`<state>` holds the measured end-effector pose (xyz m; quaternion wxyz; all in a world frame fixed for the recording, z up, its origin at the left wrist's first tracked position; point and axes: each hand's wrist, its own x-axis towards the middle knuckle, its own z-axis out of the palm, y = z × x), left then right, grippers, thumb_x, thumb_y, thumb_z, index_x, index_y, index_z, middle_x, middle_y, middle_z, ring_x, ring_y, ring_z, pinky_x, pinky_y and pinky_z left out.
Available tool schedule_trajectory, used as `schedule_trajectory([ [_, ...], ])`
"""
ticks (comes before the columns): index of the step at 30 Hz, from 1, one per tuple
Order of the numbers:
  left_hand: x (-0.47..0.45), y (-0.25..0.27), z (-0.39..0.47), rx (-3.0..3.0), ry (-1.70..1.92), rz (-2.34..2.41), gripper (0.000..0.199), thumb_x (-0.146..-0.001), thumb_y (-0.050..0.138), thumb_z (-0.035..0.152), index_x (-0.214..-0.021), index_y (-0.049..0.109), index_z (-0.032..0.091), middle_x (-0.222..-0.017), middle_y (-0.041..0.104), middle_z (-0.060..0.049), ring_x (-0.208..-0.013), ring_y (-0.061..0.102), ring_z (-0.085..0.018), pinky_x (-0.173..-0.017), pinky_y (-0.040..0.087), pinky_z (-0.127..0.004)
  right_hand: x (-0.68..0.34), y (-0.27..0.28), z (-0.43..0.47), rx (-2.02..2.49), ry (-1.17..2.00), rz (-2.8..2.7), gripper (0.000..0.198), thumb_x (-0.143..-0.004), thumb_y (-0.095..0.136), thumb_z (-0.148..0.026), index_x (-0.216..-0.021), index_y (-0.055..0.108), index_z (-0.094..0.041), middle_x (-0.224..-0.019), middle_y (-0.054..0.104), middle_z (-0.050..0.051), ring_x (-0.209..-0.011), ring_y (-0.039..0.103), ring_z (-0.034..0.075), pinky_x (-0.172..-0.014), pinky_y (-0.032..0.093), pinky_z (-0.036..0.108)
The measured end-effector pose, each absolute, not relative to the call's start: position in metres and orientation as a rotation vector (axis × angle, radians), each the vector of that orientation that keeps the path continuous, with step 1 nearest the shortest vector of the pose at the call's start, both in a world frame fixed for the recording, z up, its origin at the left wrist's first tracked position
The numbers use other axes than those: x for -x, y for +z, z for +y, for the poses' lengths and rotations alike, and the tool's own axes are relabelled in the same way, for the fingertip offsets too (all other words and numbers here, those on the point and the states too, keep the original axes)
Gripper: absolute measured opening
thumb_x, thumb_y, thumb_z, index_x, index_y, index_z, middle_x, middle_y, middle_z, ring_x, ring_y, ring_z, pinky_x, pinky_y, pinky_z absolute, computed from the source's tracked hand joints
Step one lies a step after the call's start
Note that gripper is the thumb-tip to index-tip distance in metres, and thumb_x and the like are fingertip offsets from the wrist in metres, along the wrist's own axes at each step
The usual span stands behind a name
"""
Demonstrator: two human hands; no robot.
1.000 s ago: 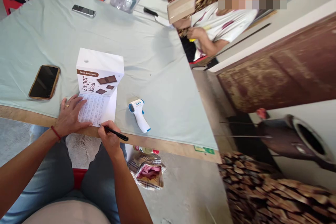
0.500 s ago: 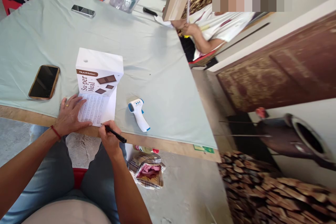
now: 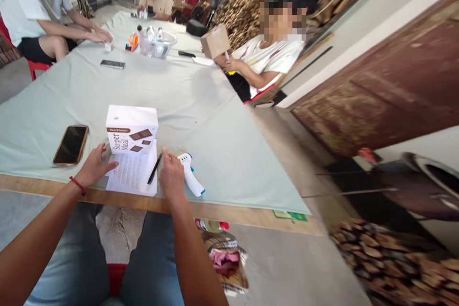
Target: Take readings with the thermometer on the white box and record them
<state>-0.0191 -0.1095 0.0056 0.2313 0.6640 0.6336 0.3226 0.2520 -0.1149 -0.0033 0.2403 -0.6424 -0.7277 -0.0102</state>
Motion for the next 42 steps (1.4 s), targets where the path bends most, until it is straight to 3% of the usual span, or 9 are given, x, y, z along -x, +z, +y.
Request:
schedule_trajectory([
  [4, 0.023, 0.015, -0.076, -1.742, 1.132, 1.466, 0.069, -0.072, 0.075, 0.051, -0.130, 0.052, 0.021, -0.131, 0.060, -0.014, -0.124, 0.054, -0.031, -0.103, 0.046, -0.047, -0.274, -0.002, -0.130, 2.122, -0.065, -1.707, 0.052, -0.087, 0.056, -0.028, -0.137, 0.051, -0.015, -0.132, 0.054, 0.021, -0.119, 0.050, 0.034, -0.094, 0.044, 0.047],
  [8, 0.022, 0.015, -0.058, -1.694, 1.140, 1.159, 0.069, -0.075, 0.071, 0.053, -0.131, 0.051, 0.018, -0.125, 0.064, -0.013, -0.114, 0.061, -0.028, -0.096, 0.050, -0.042, -0.299, 0.002, -0.134, 2.359, 0.208, -1.669, 0.049, -0.088, 0.057, -0.035, -0.131, 0.056, -0.010, -0.117, 0.060, 0.022, -0.110, 0.057, 0.034, -0.087, 0.045, 0.043],
  [11, 0.021, 0.011, -0.050, -1.765, 1.136, 1.312, 0.057, -0.082, 0.061, 0.056, -0.124, 0.056, 0.018, -0.117, 0.067, -0.011, -0.108, 0.061, -0.028, -0.094, 0.048, -0.043, -0.301, 0.011, -0.130, 2.151, 0.449, -1.581, 0.039, -0.088, 0.053, -0.037, -0.120, 0.061, -0.015, -0.103, 0.066, 0.015, -0.098, 0.060, 0.028, -0.081, 0.046, 0.036],
  [16, 0.014, 0.006, -0.040, -1.886, 1.108, 1.708, 0.049, -0.096, 0.031, 0.054, -0.106, 0.062, 0.018, -0.098, 0.069, -0.012, -0.094, 0.062, -0.029, -0.086, 0.046, -0.044, -0.247, 0.031, -0.129, 1.484, 0.918, -1.347, 0.045, -0.082, 0.050, -0.061, -0.087, 0.062, -0.018, -0.068, 0.062, 0.002, -0.066, 0.056, 0.019, -0.062, 0.045, 0.030],
  [24, 0.010, 0.002, -0.035, -2.003, 1.062, 1.986, 0.047, -0.099, 0.024, 0.044, -0.101, 0.062, 0.018, -0.091, 0.069, -0.014, -0.090, 0.062, -0.029, -0.083, 0.044, -0.042, -0.161, 0.033, -0.103, 1.243, 1.129, -1.229, 0.030, -0.079, 0.054, -0.052, -0.074, 0.054, -0.023, -0.055, 0.052, -0.004, -0.061, 0.053, 0.017, -0.059, 0.042, 0.028],
  [42, 0.012, -0.004, -0.035, -1.995, 1.134, 1.939, 0.048, -0.097, 0.026, 0.050, -0.100, 0.062, 0.019, -0.085, 0.067, -0.012, -0.085, 0.062, -0.029, -0.080, 0.044, -0.042, -0.154, 0.016, -0.098, 1.299, 1.110, -1.210, 0.033, -0.081, 0.055, -0.056, -0.074, 0.053, -0.023, -0.055, 0.055, -0.003, -0.061, 0.055, 0.018, -0.055, 0.042, 0.028],
])
